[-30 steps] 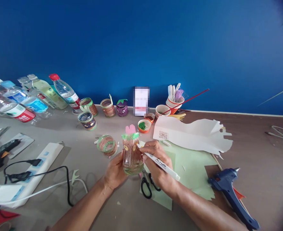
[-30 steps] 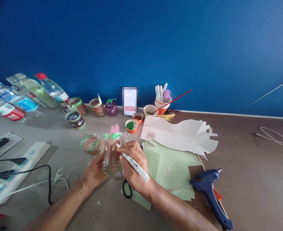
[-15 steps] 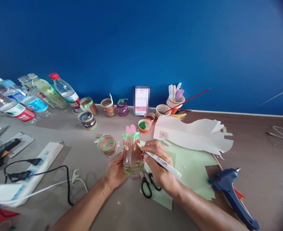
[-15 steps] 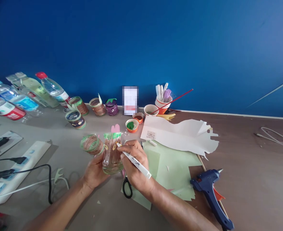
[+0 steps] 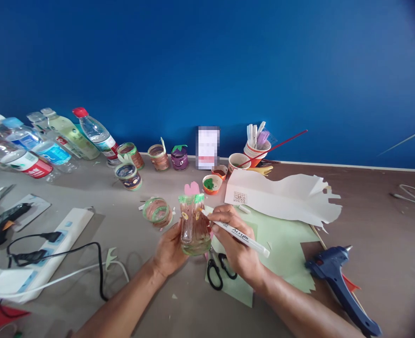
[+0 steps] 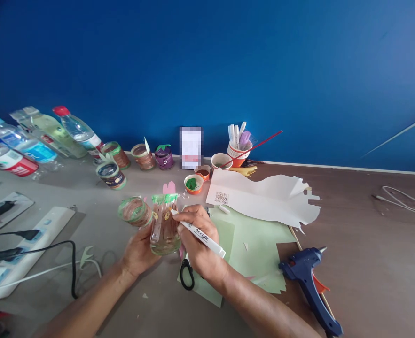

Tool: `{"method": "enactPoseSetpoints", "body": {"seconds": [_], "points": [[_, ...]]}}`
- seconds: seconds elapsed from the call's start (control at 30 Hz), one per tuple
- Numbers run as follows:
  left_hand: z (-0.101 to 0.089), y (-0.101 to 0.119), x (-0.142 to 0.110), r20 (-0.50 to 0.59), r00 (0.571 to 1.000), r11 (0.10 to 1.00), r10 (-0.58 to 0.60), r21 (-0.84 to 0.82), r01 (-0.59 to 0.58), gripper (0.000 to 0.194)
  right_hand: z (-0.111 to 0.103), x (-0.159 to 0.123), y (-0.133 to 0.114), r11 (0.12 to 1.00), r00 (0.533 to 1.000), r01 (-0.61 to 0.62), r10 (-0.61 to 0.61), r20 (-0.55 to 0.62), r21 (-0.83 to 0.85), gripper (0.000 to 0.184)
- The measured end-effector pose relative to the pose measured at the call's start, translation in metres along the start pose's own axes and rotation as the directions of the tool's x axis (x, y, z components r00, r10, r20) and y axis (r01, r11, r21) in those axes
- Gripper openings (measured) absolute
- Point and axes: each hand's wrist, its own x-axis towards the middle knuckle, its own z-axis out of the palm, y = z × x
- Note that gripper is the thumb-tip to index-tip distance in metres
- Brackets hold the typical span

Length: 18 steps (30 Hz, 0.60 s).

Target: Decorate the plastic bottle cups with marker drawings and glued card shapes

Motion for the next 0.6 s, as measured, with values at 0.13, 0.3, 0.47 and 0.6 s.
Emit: {"method": "enactPoseSetpoints", "body": {"seconds": [0.13, 0.3, 0.47, 0.6], "points": [[-0.0029, -0.0003, -0.0003, -0.032, 0.999, 1.0, -0.004, -0.005, 0.004, 0.028, 0.0004, 0.0007, 0.0001, 1.0, 1.0, 0.012, -0.012, 0.009, 0.001, 0.022], [0.0004, 0.0, -0.0003, 0.024, 1.0, 1.0, -0.01, -0.024, 0.011, 0.028, 0.0005, 0.001, -0.001, 1.0, 1.0, -0.008, 0.007, -0.014, -0.019, 0.02], [0.0008, 0.0001, 0.0, 0.04, 0.999, 1.0, -0.009, -0.029, 0.01, 0.029, 0.0005, 0.0015, -0.0014, 1.0, 1.0, 0.0, 0.0, -0.014, -0.023, 0.022], [-0.0018, 0.0002, 0.0001, 0.046, 0.999, 0.999, -0.008, -0.035, 0.01, 0.03, -0.0007, 0.0005, 0.0003, 1.0, 1.0, 0.008, -0.008, -0.009, 0.003, 0.023]]}}
